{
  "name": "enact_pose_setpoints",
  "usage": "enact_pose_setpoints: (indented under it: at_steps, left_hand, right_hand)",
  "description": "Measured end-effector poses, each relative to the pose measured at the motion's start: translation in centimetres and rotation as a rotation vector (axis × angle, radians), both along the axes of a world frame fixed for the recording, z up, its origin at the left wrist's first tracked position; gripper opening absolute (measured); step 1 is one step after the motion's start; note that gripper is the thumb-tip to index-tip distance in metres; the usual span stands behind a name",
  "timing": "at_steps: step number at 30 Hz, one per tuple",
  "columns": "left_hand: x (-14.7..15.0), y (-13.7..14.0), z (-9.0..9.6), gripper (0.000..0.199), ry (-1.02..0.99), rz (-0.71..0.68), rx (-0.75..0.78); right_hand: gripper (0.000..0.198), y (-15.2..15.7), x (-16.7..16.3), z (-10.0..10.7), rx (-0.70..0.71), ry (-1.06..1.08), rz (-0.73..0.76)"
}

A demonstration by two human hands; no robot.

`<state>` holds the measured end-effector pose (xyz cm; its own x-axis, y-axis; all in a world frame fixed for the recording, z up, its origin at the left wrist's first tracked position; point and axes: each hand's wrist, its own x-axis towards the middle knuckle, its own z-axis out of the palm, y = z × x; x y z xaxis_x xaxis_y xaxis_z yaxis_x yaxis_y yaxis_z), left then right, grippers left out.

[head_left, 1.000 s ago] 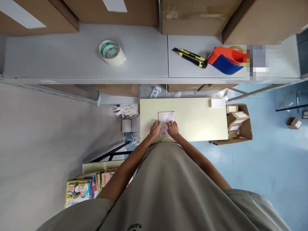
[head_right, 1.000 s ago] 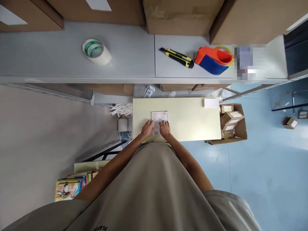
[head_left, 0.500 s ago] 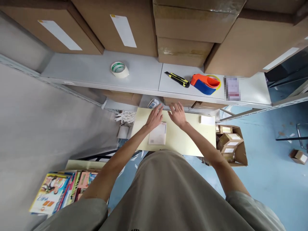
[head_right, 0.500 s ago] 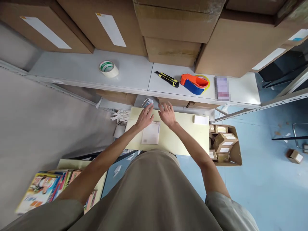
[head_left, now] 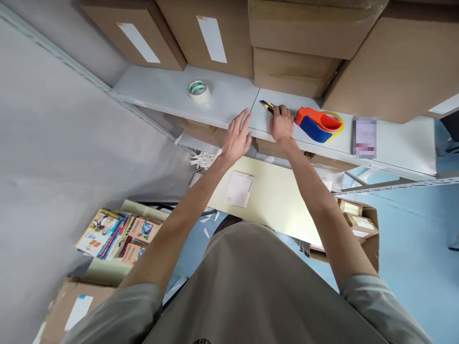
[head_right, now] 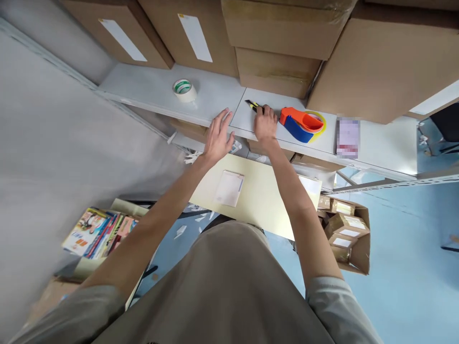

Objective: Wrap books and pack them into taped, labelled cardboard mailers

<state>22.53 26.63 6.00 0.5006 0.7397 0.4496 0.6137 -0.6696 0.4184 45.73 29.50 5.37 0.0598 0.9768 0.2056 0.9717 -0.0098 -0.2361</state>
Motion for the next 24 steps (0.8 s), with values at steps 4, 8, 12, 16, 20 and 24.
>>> enact_pose_setpoints:
  at_steps: [4, 8, 12, 16, 20, 24]
  left_hand:
    - [-4.3, -2.6, -3.0, 0.076, 0.108, 0.087, -0.098]
    - [-9.2, -5.9, -7.9, 0.073, 0.237, 0.211, -0.277]
    - [-13.3, -8.9, -13.7, 0.073, 0.413, 0.281, -0.460]
    - [-15.5, -10.9, -19.4, 0.072, 0.580, 0.219, -0.639]
    - [-16.0, -12.7, -24.1, 0.073, 0.641, 0.118, -0.731]
    - [-16.1, -14.2, -27.1, 0.078, 0.565, 0.075, -0.726]
  right_hand:
    - [0.051, -0.8, -1.0, 1.8, -0.091, 0.008, -0.119]
    - [0.064, -3.2, -2.0, 3.1, -0.103, 0.095, -0.122]
    - [0.053, -7.0, -3.5, 1.5, 0.083, 0.258, 0.015]
    - [0.063, -11.9, -6.6, -2.5, 0.151, 0.371, 0.117]
    - [0.066, -16.7, -10.5, -9.0, 0.006, 0.422, 0.131]
    - [0.053, -21.7, -14.0, -15.6, -0.090, 0.468, 0.000]
